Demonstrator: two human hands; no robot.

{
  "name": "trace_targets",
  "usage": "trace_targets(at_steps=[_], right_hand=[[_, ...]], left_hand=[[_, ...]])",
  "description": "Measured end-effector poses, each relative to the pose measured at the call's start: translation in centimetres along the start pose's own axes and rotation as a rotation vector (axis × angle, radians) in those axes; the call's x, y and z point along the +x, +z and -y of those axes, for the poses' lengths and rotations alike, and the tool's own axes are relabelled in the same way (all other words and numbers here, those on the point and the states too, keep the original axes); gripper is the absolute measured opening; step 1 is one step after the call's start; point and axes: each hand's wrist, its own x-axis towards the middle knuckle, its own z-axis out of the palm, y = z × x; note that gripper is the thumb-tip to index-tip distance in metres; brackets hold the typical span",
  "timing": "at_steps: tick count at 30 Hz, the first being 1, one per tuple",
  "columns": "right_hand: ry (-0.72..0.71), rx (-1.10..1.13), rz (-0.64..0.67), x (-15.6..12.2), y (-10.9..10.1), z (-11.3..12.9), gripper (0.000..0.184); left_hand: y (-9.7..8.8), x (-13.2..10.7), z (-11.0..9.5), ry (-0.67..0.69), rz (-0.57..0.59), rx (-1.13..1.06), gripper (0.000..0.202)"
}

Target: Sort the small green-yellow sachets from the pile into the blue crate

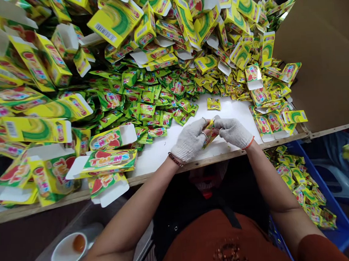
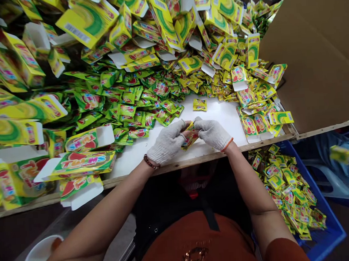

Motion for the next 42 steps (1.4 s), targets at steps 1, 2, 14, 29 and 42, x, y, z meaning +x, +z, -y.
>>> trace_targets(at_steps=[1,2,14,29,42], right_hand=[[-0.047,-0.031,-0.060,-0.2,0.2,-0.2,0.013],[-0.072,-0.039,-0.149,-0.4,0.5,-0.4,0.013],[0.041,0.264,-0.210,-1.7,5.1,0.7,0.030],[0.006,0.207,-0.283,-1.4,5.4,2.8,0.032],[-0.243,0.143,-0.112,-2.8,3.5,0.5,0.023]], left_hand=[[0.0,-0.3,-0.1,-0.065,-0.012,-0.125,0.028],[0.1,-0.7,-0.2,-0.131,-0.021,-0.252,0.031],[-2.8,-2.8,0.3,-0.207,-0.038,-0.342,0.025],[-3.5,-3.3,-1.0,-0.182,-0.193,-0.181,0.032],[-2.7,-5.3,-0.7,0.129,-0.149,-0.026,0.027]])
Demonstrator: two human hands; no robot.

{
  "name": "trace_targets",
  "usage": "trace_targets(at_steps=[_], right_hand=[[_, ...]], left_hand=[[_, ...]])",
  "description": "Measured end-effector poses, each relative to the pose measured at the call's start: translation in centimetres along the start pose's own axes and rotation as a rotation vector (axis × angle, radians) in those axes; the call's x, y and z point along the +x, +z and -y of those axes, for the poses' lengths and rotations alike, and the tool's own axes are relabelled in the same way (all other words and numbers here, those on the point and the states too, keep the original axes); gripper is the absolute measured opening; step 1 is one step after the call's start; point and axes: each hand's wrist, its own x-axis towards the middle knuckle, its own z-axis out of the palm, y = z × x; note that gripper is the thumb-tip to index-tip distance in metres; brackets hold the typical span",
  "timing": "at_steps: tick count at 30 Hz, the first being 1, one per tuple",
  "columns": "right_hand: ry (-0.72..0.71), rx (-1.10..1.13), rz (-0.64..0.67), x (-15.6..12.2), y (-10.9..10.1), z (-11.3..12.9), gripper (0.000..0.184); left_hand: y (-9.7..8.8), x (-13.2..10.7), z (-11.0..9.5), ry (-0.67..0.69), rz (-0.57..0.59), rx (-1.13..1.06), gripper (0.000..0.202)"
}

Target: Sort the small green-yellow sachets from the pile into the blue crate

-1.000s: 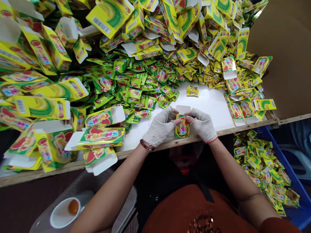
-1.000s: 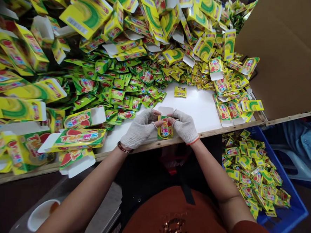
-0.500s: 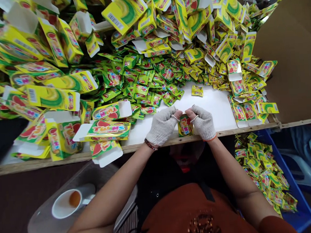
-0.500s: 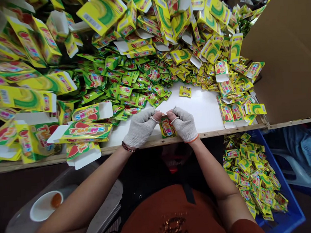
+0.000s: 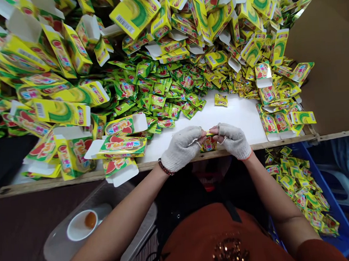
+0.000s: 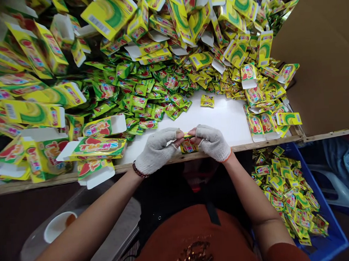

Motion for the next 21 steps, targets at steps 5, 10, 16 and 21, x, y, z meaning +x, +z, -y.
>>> trace_targets(at_steps=[5,10,16,21], right_hand=[[0.166,0.026,-0.058,0.1,0.0,-0.5,0.027],[0.278,0.211,-0.397,-1.0,-4.4,-0.2,0.065],[0.302,0.320,-0.268,3.5,-6.3,-1.0,0.049],[0.316,-0.296,-0.226,10.6,-4.9,-5.7,0.019]], left_hand=[[-0.7,2.5,-1.0,0.046,0.130,0.127,0.043],[-1.0,7.4,0.7,-0.149,-0.086,0.366,0.038],[0.1,12.5,4.7,-0.360,-0.124,0.796,0.036],[0.8,12.7,5.4,-0.413,-0.030,0.868,0.034]])
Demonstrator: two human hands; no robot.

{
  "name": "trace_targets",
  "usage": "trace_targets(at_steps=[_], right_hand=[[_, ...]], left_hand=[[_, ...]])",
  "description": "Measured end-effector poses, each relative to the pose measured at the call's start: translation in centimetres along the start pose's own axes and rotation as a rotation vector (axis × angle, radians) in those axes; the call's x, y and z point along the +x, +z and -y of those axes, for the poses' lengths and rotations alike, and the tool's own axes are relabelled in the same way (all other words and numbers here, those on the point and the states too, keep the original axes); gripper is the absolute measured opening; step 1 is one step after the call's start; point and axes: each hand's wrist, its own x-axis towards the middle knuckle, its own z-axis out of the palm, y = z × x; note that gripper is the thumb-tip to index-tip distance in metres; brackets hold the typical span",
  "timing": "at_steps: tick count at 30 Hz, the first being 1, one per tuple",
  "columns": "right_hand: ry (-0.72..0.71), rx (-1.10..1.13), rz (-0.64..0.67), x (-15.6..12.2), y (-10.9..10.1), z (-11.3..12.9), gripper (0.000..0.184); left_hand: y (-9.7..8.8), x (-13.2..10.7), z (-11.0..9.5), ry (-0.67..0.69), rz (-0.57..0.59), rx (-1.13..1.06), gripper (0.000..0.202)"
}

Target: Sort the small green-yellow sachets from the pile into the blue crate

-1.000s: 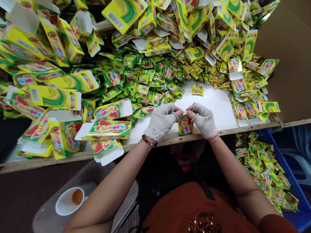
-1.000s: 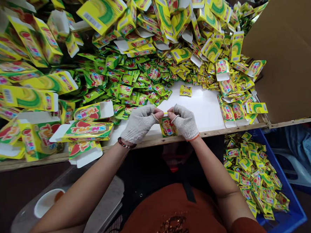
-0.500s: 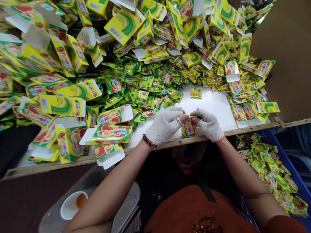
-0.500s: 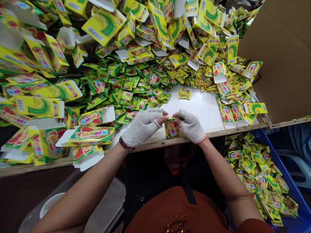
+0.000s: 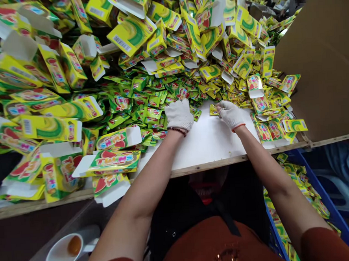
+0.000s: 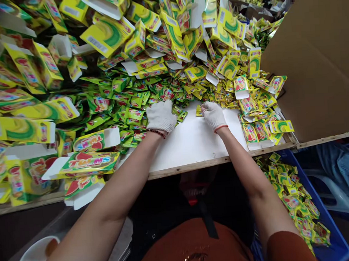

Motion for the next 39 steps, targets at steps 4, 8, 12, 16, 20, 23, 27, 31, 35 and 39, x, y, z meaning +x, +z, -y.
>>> trace_targets(at_steps=[4,8,12,16,20,23,27,31,35,39], right_hand=[[-0.026,-0.393,-0.027,2.8,1.5,-1.8,0.027],[-0.046,-0.447,0.073,2.4,1.3,-2.0,0.029],[-0.001,-0.374,0.116,0.9,0.6,-1.3,0.015],[0.092,0.053,0.082,-1.1,0.0,-0.5,0.027],[0.068,0.652,0.115,-3.4,-0.1,0.4,0.051],[0.030,0.664,0.132,-4.8,0.2,0.7,0.056],[0.011,0.460,0.094,-5.3,0.6,0.7,0.048],[-0.039,0.392,0.071,-5.2,1.0,0.5,0.047],[-0.110,0.327,0.096,-5.6,0.9,0.7,0.051],[-0.124,0.384,0.339,-6.1,0.7,1.0,0.043]], left_hand=[[-0.3,-0.4,0.4,0.068,0.019,-0.051,0.033],[-0.5,-0.2,0.6,0.049,0.092,-0.279,0.028],[0.1,0.3,0.6,-0.024,0.039,-0.631,0.039],[1.1,0.1,0.9,-0.003,0.006,-0.858,0.042],[1.1,-1.5,0.4,0.055,0.201,-0.928,0.038],[0.2,-3.1,-0.6,0.180,0.339,-0.992,0.025],[-0.9,-4.4,-1.5,0.211,0.433,-1.102,0.022],[-0.9,-4.7,-1.8,0.150,0.410,-1.089,0.029],[-0.7,-5.1,-1.8,0.172,0.393,-0.973,0.026],[-2.8,-6.8,-0.9,0.094,0.356,-0.762,0.021]])
